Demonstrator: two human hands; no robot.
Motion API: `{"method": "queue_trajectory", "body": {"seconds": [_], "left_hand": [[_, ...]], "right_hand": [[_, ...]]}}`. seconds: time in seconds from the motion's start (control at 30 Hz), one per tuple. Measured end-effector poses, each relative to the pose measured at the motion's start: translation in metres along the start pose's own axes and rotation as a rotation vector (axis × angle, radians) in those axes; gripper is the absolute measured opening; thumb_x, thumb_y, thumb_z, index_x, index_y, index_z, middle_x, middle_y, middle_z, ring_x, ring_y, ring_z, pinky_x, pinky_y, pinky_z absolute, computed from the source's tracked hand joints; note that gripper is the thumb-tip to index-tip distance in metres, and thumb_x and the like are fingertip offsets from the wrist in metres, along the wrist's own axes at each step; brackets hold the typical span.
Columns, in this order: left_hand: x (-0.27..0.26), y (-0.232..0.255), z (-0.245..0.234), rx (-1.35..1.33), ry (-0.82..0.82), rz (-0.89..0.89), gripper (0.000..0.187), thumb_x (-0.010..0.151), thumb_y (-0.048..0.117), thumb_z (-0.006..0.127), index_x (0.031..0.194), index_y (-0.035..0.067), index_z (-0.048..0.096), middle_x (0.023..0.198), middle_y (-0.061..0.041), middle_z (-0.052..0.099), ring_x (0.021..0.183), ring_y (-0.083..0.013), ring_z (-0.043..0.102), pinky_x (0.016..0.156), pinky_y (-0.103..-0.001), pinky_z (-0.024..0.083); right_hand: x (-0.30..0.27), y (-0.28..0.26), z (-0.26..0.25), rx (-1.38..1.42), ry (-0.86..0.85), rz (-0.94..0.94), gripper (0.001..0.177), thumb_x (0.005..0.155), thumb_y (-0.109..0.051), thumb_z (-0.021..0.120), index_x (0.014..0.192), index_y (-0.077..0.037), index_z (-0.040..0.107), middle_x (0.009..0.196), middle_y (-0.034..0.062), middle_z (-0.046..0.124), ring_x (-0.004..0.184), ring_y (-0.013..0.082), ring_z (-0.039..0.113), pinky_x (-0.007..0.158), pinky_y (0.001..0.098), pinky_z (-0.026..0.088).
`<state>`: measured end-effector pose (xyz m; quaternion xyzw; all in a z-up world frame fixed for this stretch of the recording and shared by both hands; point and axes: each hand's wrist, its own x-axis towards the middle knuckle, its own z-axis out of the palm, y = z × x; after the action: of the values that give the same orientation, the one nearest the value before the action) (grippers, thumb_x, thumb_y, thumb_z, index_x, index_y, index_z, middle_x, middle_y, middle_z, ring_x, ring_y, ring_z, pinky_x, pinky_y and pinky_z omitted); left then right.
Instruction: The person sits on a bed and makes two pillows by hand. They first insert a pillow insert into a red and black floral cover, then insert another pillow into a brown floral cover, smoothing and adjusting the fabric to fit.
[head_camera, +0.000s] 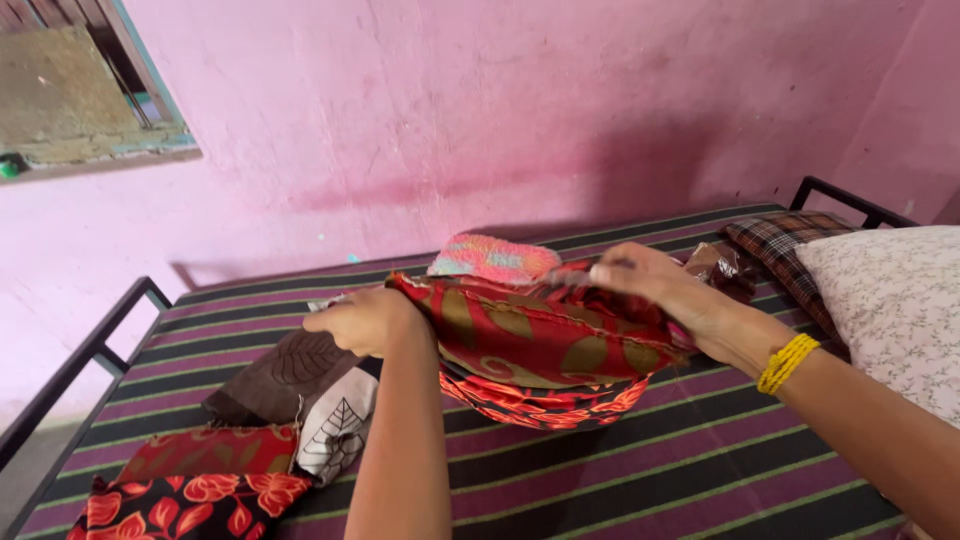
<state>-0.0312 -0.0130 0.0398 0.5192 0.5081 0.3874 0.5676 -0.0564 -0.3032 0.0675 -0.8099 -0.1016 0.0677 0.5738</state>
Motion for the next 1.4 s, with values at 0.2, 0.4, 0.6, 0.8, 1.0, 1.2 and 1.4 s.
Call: {"method": "queue_trajectory", "body": {"seconds": [0.2,0.4,0.6,0.8,1.0,1.2,1.4], "left_hand": [[0.010,-0.018,0.015,0.132,-0.025,0.035,0.034,0.100,0.017,0.054,0.131,0.008,0.046,0.108,-0.024,0.071,0.097,-0.0446,0.071,0.077,-0.056,0.058],[0.038,-0.047,0.026,0.187,-0.239,0.182,0.030,0.099,0.033,0.059,0.105,0.006,0.072,0.103,-0.020,0.074,0.092,-0.0410,0.071,0.080,-0.051,0.055],[0.022,-0.059,0.006,0.245,-0.877,0.472,0.048,0.074,0.047,0.081,0.093,0.003,0.075,0.089,-0.016,0.078,0.087,-0.0314,0.076,0.080,-0.043,0.058],[-0.009,-0.055,0.012,0.655,-1.073,0.671,0.110,0.050,0.043,0.101,0.132,-0.002,0.042,0.119,-0.023,0.069,0.112,-0.0376,0.068,0.094,-0.044,0.054],[0.005,-0.007,0.044,0.580,-0.857,0.448,0.113,0.051,0.041,0.103,0.131,-0.006,0.039,0.120,-0.025,0.067,0.112,-0.0379,0.068,0.095,-0.044,0.056],[0.029,0.094,0.059,-0.165,-1.148,0.913,0.066,0.067,0.016,0.093,0.120,0.004,0.056,0.106,-0.014,0.074,0.095,-0.0194,0.071,0.082,-0.033,0.060],[0.045,0.032,0.047,-0.206,-1.061,1.080,0.060,0.079,0.013,0.087,0.129,0.011,0.054,0.100,-0.010,0.077,0.091,-0.0189,0.076,0.079,-0.034,0.060]], "right_hand": [[-0.019,-0.015,0.055,-0.411,-0.204,-0.189,0.075,0.061,-0.033,0.094,0.121,-0.009,0.055,0.109,0.0136,0.074,0.101,0.0223,0.070,0.090,0.0349,0.052],[-0.012,0.004,0.073,-0.887,0.035,-0.300,0.083,0.064,-0.032,0.090,0.133,-0.010,0.049,0.093,0.0177,0.074,0.088,0.0395,0.071,0.075,0.0517,0.055],[0.010,0.059,0.060,-1.277,0.150,-0.118,0.063,0.080,-0.030,0.080,0.131,-0.012,0.048,0.081,0.0133,0.072,0.083,0.0353,0.073,0.070,0.0486,0.059],[0.042,0.066,0.047,-1.302,0.237,-0.297,0.060,0.073,-0.036,0.081,0.123,-0.016,0.056,0.078,0.0142,0.073,0.079,0.0358,0.072,0.066,0.0486,0.057],[0.087,0.000,0.042,-1.312,0.392,-0.765,0.049,0.072,-0.029,0.080,0.117,-0.017,0.066,0.086,0.0101,0.071,0.063,0.0326,0.070,0.053,0.0475,0.053],[0.114,-0.087,-0.001,-1.319,0.691,-1.132,0.038,0.076,-0.027,0.080,0.112,-0.017,0.073,0.078,0.0064,0.064,0.055,0.0237,0.065,0.044,0.0379,0.047],[0.118,-0.032,0.000,-1.351,0.706,-1.289,0.018,0.090,-0.014,0.072,0.108,-0.016,0.071,0.084,0.0023,0.064,0.057,0.0169,0.063,0.045,0.0343,0.046]]}}
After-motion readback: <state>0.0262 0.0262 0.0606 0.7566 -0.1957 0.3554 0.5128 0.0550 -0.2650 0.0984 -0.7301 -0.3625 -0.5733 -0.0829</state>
